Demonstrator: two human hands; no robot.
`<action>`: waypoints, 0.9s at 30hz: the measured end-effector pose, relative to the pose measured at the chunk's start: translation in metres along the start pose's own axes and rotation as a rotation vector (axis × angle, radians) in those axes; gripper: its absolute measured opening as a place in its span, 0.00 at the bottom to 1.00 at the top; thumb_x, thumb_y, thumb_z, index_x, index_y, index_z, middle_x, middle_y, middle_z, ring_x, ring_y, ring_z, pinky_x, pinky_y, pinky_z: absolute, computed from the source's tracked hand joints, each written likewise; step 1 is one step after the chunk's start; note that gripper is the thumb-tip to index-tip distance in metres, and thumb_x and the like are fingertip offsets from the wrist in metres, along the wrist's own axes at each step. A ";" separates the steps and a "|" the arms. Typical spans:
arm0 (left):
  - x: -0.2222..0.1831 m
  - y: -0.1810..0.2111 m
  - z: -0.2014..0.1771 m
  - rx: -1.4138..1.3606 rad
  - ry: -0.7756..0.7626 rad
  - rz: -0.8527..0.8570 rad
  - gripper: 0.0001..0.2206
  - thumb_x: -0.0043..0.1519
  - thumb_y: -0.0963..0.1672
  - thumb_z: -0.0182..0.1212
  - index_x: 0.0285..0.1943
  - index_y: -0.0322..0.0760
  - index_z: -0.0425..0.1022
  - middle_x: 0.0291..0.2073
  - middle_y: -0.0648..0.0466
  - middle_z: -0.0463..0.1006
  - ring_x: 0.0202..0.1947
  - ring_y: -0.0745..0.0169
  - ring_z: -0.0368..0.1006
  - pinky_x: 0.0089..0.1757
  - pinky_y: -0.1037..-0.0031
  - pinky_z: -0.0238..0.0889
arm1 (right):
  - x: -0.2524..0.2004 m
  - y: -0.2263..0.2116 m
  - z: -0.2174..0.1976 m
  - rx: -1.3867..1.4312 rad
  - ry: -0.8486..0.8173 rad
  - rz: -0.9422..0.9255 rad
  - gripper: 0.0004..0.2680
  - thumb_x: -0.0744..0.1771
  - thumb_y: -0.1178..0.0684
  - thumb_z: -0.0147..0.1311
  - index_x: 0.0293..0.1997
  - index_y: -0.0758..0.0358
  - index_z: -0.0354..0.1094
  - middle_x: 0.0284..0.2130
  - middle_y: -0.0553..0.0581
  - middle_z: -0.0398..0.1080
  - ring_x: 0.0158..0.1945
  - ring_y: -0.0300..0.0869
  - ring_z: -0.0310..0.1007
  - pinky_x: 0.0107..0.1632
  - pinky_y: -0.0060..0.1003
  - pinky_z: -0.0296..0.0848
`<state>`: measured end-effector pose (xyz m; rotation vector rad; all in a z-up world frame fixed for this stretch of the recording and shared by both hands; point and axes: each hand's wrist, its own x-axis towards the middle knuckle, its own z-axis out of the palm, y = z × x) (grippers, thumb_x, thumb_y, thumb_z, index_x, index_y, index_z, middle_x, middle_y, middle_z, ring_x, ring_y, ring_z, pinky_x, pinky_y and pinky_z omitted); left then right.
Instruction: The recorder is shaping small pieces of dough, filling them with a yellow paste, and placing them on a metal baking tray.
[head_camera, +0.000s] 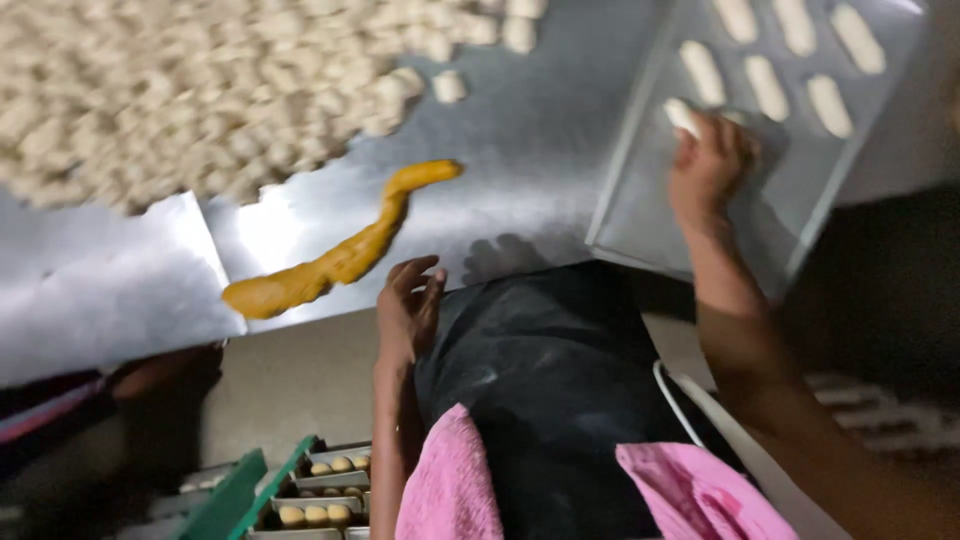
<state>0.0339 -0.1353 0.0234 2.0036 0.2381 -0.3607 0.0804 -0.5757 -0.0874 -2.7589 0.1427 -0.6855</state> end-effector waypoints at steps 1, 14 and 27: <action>0.005 -0.004 -0.011 -0.004 0.031 -0.003 0.14 0.66 0.47 0.61 0.54 0.33 0.78 0.49 0.47 0.77 0.46 0.56 0.79 0.42 0.69 0.73 | 0.002 0.000 0.005 0.020 0.002 -0.024 0.10 0.70 0.59 0.59 0.59 0.55 0.74 0.48 0.58 0.73 0.54 0.57 0.71 0.58 0.55 0.60; 0.160 -0.163 -0.179 0.444 0.534 0.308 0.12 0.60 0.42 0.68 0.52 0.36 0.79 0.40 0.42 0.81 0.36 0.47 0.79 0.38 0.63 0.72 | -0.059 -0.115 -0.002 0.016 0.014 0.237 0.12 0.68 0.59 0.64 0.56 0.67 0.72 0.47 0.65 0.72 0.50 0.60 0.71 0.55 0.52 0.69; 0.105 -0.084 -0.210 0.347 0.370 0.641 0.11 0.58 0.40 0.75 0.38 0.33 0.72 0.37 0.45 0.76 0.41 0.43 0.76 0.42 0.60 0.72 | -0.011 -0.276 0.088 0.424 -0.130 -0.060 0.12 0.65 0.62 0.65 0.52 0.64 0.73 0.48 0.59 0.76 0.52 0.54 0.75 0.55 0.44 0.73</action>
